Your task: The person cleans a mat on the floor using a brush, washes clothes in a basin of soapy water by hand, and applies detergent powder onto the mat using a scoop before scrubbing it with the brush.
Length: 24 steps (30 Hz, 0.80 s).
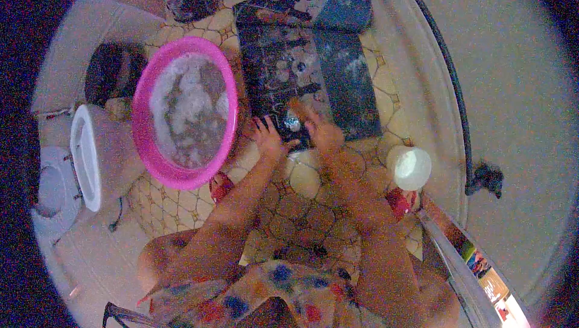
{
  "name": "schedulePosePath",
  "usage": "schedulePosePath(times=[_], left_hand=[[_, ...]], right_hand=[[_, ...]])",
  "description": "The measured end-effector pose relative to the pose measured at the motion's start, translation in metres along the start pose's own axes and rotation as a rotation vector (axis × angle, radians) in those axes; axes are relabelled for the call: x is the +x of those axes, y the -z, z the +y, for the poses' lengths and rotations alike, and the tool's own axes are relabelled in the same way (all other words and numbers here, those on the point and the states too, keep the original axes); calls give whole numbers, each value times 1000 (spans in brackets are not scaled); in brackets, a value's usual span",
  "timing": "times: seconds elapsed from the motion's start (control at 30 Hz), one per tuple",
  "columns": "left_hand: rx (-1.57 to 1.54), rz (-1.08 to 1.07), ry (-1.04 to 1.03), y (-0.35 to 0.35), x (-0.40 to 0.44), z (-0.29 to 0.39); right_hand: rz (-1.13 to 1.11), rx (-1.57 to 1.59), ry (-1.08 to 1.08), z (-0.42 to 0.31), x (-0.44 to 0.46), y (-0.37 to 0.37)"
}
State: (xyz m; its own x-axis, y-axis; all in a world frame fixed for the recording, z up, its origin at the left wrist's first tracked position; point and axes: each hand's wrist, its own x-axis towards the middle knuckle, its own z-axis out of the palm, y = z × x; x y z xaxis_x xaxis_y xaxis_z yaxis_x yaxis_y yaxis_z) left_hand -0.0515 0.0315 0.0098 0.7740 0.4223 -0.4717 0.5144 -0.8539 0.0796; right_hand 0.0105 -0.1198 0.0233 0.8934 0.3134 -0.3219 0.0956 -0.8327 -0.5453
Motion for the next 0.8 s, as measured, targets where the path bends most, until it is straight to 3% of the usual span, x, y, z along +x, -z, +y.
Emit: schedulePosePath(times=[0.07, 0.2, 0.3, 0.43, 0.5, 0.57, 0.67, 0.8], left_hand=[[17, -26, 14, 8, 0, 2], [13, -13, 9, 1, -1, 2], [26, -90, 26, 7, 5, 5], [35, -139, 55, 0, 10, 7], [74, -138, 76, 6, 7, 12], [72, -157, 85, 9, 7, 16], [28, -190, 96, 5, 11, 13], [50, -218, 102, 1, 14, 13]], right_hand=[[210, 210, -93, 20, 35, 18], [459, 147, -141, 69, 121, 45], [349, 178, -236, 48, 146, 56], [95, 121, -50, 21, 135, 26], [73, 63, 144, 21, 112, -2], [-137, -41, 239, 7, 71, 7], [-139, -170, 427, 21, 36, -7], [-200, -144, 271, 21, 78, 34]])
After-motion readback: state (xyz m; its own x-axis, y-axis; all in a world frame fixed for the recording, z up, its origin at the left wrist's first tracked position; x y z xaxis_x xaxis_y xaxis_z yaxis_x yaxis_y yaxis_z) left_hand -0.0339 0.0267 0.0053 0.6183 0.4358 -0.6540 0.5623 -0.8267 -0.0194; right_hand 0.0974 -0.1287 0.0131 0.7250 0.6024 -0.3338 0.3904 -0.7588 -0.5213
